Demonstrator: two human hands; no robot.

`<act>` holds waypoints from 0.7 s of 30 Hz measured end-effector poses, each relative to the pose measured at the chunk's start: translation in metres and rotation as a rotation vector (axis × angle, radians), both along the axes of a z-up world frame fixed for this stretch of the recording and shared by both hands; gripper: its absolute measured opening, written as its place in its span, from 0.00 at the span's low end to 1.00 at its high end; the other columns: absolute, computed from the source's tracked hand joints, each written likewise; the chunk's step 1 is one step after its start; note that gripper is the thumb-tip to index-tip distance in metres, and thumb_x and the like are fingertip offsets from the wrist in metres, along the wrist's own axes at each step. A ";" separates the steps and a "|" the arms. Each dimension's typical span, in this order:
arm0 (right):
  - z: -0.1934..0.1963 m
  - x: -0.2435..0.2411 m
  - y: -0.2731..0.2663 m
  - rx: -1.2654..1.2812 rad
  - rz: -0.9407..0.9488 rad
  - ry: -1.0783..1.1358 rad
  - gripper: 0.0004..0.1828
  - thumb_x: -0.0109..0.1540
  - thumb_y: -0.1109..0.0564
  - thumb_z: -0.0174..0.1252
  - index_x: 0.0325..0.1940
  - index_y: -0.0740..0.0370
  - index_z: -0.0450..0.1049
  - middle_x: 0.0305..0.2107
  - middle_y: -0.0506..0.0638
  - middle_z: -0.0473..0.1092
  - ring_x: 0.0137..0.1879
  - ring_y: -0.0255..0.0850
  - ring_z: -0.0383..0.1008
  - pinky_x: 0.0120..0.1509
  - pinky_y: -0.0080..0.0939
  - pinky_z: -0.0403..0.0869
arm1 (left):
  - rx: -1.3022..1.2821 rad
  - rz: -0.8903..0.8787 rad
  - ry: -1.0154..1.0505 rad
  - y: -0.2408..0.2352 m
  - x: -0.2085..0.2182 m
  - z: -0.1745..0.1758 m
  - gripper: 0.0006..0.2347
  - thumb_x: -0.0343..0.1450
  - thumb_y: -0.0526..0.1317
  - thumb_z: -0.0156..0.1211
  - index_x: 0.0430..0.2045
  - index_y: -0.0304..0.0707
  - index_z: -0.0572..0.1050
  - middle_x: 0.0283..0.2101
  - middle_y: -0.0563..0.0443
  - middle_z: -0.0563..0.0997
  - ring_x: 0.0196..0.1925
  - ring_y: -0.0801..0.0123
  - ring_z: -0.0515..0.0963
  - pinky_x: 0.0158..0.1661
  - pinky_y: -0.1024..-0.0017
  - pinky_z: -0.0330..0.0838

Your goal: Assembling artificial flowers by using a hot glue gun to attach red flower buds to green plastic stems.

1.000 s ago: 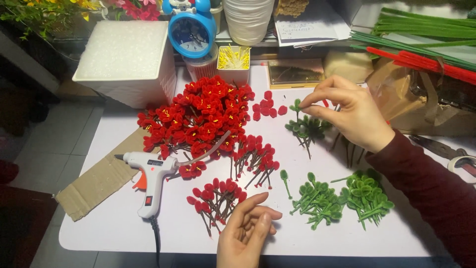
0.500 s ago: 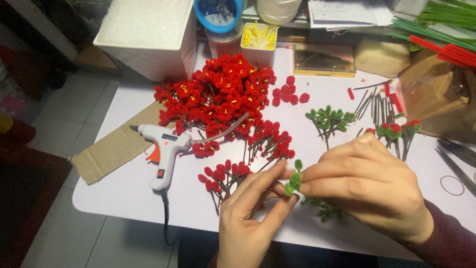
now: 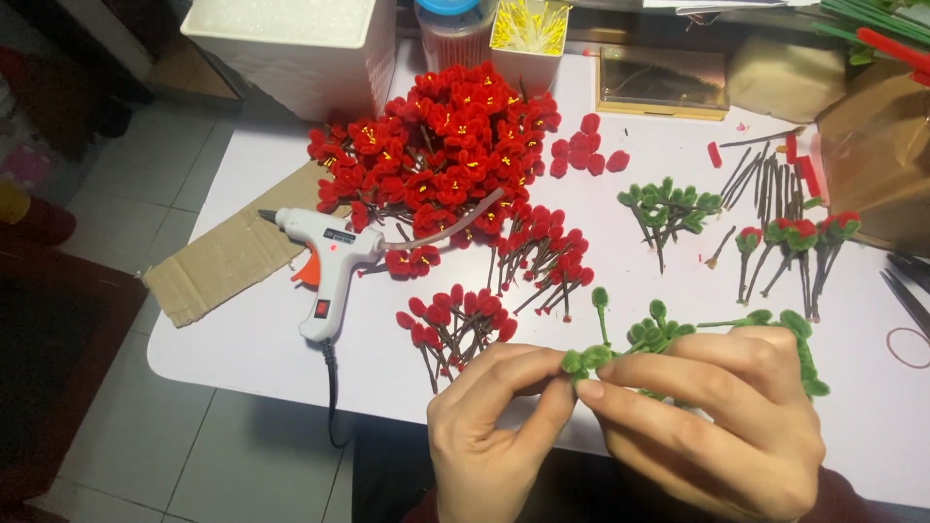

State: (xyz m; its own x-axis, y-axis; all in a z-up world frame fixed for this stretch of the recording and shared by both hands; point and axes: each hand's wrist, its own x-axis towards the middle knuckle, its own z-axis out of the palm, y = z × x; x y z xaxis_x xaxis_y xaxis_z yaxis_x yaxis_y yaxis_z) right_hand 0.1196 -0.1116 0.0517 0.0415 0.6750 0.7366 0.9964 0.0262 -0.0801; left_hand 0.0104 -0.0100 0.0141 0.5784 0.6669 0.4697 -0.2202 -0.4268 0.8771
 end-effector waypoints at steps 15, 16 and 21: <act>-0.013 -0.009 -0.003 -0.020 -0.132 1.170 0.03 0.49 0.66 0.61 0.26 0.66 0.74 0.23 0.53 0.71 0.32 0.36 0.70 0.36 0.29 0.67 | -0.001 -0.121 0.007 0.000 0.004 0.004 0.03 0.63 0.30 0.61 0.25 0.34 0.75 0.27 0.49 0.79 0.29 0.70 0.79 0.34 0.80 0.76; -0.013 -0.011 -0.003 -0.021 -0.133 1.172 0.03 0.49 0.66 0.61 0.26 0.66 0.74 0.23 0.53 0.71 0.32 0.36 0.70 0.36 0.29 0.67 | -0.002 -0.121 0.008 0.001 0.003 0.003 0.03 0.63 0.30 0.61 0.25 0.34 0.75 0.27 0.49 0.79 0.29 0.70 0.79 0.34 0.80 0.76; -0.023 -0.004 -0.007 -0.043 -0.023 1.581 0.05 0.51 0.67 0.61 0.25 0.66 0.71 0.23 0.53 0.69 0.30 0.38 0.69 0.38 0.33 0.66 | 0.048 -0.196 -0.023 0.002 -0.001 -0.002 0.05 0.64 0.24 0.56 0.29 0.31 0.75 0.31 0.47 0.79 0.32 0.66 0.79 0.37 0.77 0.75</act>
